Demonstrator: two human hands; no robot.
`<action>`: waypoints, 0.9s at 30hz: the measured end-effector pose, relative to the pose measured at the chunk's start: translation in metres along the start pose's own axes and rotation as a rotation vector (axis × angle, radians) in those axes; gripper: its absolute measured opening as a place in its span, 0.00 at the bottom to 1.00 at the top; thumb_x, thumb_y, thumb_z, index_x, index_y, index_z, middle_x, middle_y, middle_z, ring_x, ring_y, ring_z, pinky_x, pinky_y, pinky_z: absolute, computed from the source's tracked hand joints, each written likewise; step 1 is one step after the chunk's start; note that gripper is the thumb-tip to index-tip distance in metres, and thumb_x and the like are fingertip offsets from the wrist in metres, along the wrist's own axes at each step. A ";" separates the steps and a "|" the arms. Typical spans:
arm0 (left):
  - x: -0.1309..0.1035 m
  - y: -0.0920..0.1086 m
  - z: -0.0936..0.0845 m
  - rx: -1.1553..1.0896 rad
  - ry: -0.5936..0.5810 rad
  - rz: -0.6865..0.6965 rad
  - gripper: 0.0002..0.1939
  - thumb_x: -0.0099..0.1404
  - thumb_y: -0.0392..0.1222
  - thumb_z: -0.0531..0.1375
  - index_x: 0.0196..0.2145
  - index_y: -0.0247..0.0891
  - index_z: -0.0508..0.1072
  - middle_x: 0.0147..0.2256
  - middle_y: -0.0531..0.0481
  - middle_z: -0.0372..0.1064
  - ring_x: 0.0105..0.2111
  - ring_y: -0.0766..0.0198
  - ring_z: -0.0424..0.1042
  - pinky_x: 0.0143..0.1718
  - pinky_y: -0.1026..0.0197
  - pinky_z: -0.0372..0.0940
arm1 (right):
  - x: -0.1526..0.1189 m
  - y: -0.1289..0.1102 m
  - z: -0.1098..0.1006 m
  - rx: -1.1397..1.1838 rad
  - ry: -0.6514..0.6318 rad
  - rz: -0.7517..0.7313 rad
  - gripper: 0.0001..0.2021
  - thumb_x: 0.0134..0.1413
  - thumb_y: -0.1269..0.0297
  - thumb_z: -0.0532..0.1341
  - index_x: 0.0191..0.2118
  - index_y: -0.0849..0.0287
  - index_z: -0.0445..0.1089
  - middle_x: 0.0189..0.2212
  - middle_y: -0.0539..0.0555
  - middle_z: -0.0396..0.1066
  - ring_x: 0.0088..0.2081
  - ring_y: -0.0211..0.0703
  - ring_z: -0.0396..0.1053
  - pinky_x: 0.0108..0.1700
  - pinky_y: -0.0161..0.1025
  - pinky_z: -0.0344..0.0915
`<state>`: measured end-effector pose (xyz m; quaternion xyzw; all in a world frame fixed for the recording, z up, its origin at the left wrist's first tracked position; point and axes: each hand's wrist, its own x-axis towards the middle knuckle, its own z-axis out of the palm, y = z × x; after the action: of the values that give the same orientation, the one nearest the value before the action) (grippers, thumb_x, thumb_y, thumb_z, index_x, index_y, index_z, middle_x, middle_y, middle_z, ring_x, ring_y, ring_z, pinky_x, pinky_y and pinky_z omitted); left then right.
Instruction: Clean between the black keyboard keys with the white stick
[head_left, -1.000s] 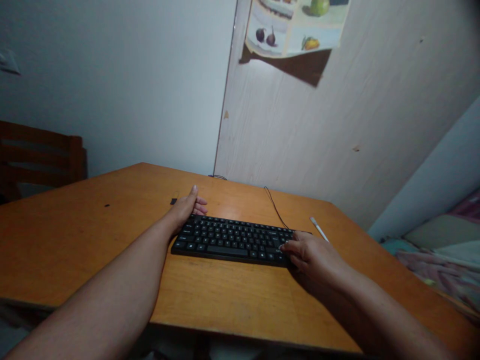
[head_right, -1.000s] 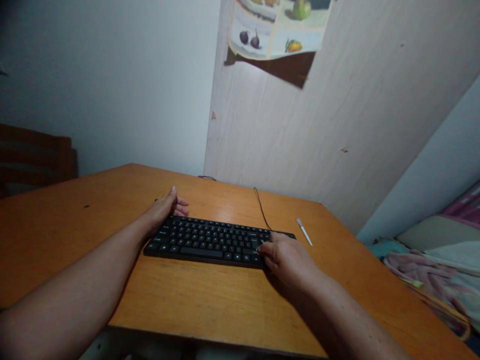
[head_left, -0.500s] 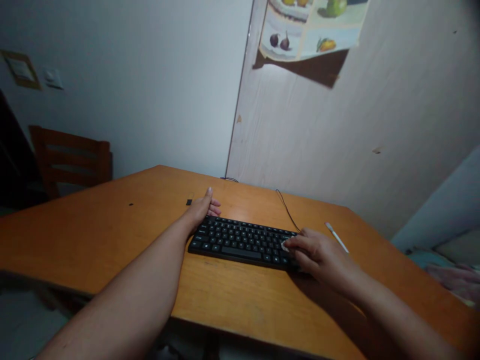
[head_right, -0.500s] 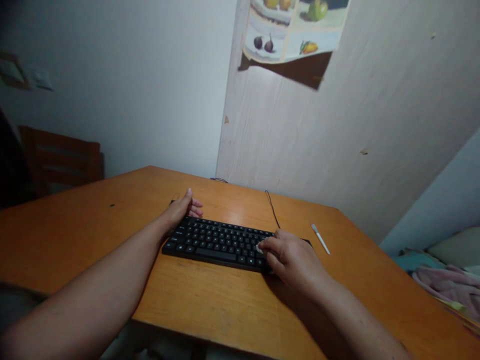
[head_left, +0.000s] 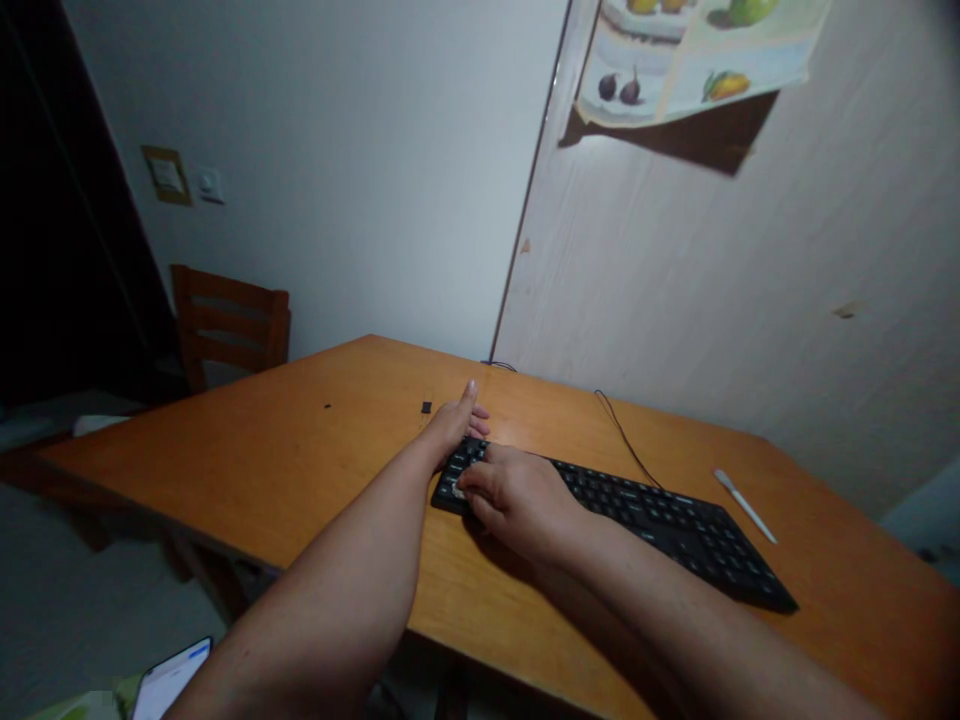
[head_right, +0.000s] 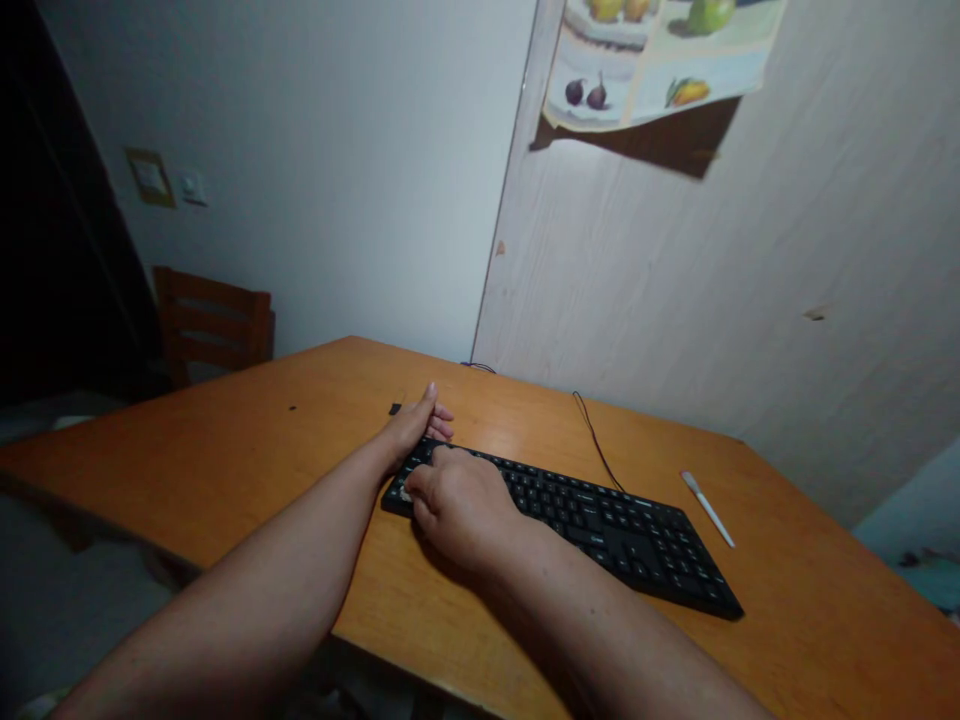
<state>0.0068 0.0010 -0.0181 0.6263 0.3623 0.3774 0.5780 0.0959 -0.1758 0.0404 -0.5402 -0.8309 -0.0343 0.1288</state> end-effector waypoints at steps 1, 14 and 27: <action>0.001 0.000 0.000 0.000 0.002 -0.002 0.41 0.60 0.76 0.41 0.32 0.34 0.72 0.25 0.43 0.72 0.24 0.61 0.70 0.30 0.59 0.65 | 0.005 -0.003 0.002 -0.016 -0.001 -0.004 0.10 0.60 0.65 0.56 0.40 0.54 0.75 0.33 0.53 0.67 0.35 0.41 0.62 0.35 0.36 0.54; -0.005 0.007 0.001 0.029 0.006 -0.014 0.39 0.61 0.75 0.43 0.32 0.33 0.72 0.25 0.43 0.73 0.24 0.60 0.71 0.30 0.59 0.64 | -0.008 -0.009 0.001 -0.156 -0.083 0.040 0.09 0.58 0.64 0.56 0.37 0.55 0.74 0.35 0.54 0.66 0.37 0.44 0.62 0.34 0.38 0.53; -0.004 0.006 -0.001 0.042 0.001 -0.028 0.39 0.59 0.75 0.45 0.33 0.34 0.72 0.26 0.43 0.73 0.25 0.59 0.71 0.29 0.59 0.63 | -0.079 0.024 -0.011 -0.143 -0.058 0.171 0.10 0.62 0.64 0.55 0.37 0.55 0.74 0.31 0.53 0.64 0.33 0.40 0.58 0.33 0.37 0.48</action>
<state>0.0042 -0.0020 -0.0118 0.6331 0.3792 0.3617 0.5697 0.1501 -0.2383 0.0297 -0.6179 -0.7805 -0.0666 0.0684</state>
